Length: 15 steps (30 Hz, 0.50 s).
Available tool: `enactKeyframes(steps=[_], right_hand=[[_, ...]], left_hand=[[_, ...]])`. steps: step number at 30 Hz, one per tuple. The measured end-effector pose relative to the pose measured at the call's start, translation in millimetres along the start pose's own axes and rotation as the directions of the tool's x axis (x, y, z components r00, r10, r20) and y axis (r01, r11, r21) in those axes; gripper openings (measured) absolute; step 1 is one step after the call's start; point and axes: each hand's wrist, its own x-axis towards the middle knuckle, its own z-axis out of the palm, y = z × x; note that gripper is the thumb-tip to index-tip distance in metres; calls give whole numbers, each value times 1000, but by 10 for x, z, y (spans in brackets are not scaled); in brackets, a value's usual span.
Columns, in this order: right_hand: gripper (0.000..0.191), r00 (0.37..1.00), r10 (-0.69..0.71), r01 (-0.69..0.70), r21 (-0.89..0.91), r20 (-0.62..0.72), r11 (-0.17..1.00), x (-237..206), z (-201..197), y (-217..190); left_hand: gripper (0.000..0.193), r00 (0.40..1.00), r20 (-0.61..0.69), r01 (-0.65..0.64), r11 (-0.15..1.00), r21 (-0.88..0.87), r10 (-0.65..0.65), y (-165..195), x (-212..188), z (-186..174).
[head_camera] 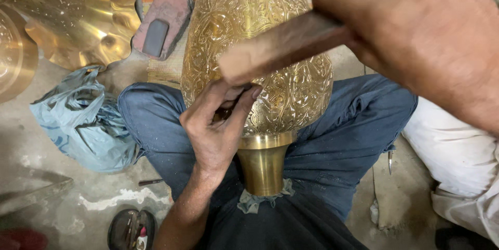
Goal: The person sits cross-legged on the floor with an engraved brass vessel on their lap and hammers a small chisel against its surface with a wooden mallet, repositioning the chisel to work different areas of the decorative pattern.
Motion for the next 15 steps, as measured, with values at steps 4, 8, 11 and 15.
enactKeyframes(steps=[4,8,11,15], right_hand=[[29,994,-56,62,-56,98,997,24,71,7],[28,998,-12,12,10,61,1000,-75,159,70],[28,984,70,-84,79,164,993,-96,191,80],[25,991,97,-110,140,94,984,-61,145,57]], left_hand=[[32,999,16,-34,999,-3,34,-45,13,7],[24,998,11,-62,998,33,61,-65,8,0],[29,999,28,-36,999,-2,36,-40,11,-14],[26,999,9,-40,999,-4,40,20,28,-17]])
